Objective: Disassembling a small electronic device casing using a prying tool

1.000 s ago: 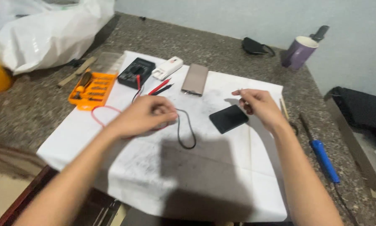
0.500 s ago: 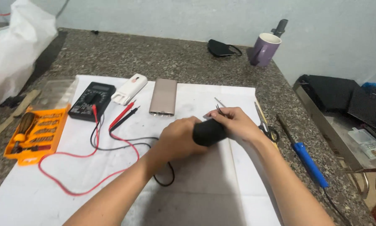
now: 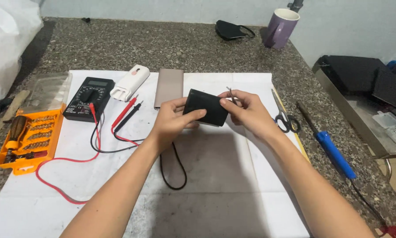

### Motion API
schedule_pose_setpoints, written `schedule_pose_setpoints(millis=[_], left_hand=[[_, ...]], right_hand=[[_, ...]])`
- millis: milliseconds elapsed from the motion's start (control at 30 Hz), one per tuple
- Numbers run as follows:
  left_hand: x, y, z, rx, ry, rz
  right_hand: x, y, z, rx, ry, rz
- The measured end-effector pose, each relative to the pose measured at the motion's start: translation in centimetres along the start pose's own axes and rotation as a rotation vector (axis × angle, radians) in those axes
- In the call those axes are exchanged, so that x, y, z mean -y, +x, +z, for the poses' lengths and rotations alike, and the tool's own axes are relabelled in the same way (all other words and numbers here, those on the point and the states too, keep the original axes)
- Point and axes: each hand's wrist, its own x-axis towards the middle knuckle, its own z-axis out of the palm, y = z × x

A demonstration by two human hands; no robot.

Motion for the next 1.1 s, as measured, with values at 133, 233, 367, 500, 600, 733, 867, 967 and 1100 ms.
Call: schedule_pose_setpoints(millis=[133,233,367,500,600,733,867,967,1100], left_hand=[[-0.6,-0.2,0.5,-0.015,-0.047,-0.035],[-0.7,-0.1,0.6,-0.024,-0.102,-0.069],[-0.1,0.2,0.2,-0.014,-0.192,-0.124],[-2.4,-1.1,0.9,0.027,-0.303,-0.19],[-0.3,0.3,-0.8,0.169,-0.41,-0.153],[-3.8,-3.2,0.0,0.397,-0.336,0.044],[-3.3,-2.6,-0.3,0.433,-0.276,0.113],[-1.2,-0.9,-0.7,0.364,-0.286,0.116],[1.2,0.7,-1.2,0.345,-0.34,0.124]], right_hand=[[-0.3,0.1,0.2,-0.026,-0.021,0.001],[-0.4,0.0,0.4,-0.021,0.017,0.025],[0.3,-0.8,1.1,-0.001,0.079,0.102],[0.1,-0.6,1.4,0.01,0.109,0.227],[-0.9,0.0,0.8,0.07,0.322,0.221],[-0.8,-0.2,0.2,0.117,0.437,0.254],[0.9,-1.1,0.9,0.194,0.502,0.3],[2.0,-1.7,1.5,0.161,0.463,0.371],[2.7,-2.4,2.3,0.085,0.441,0.482]])
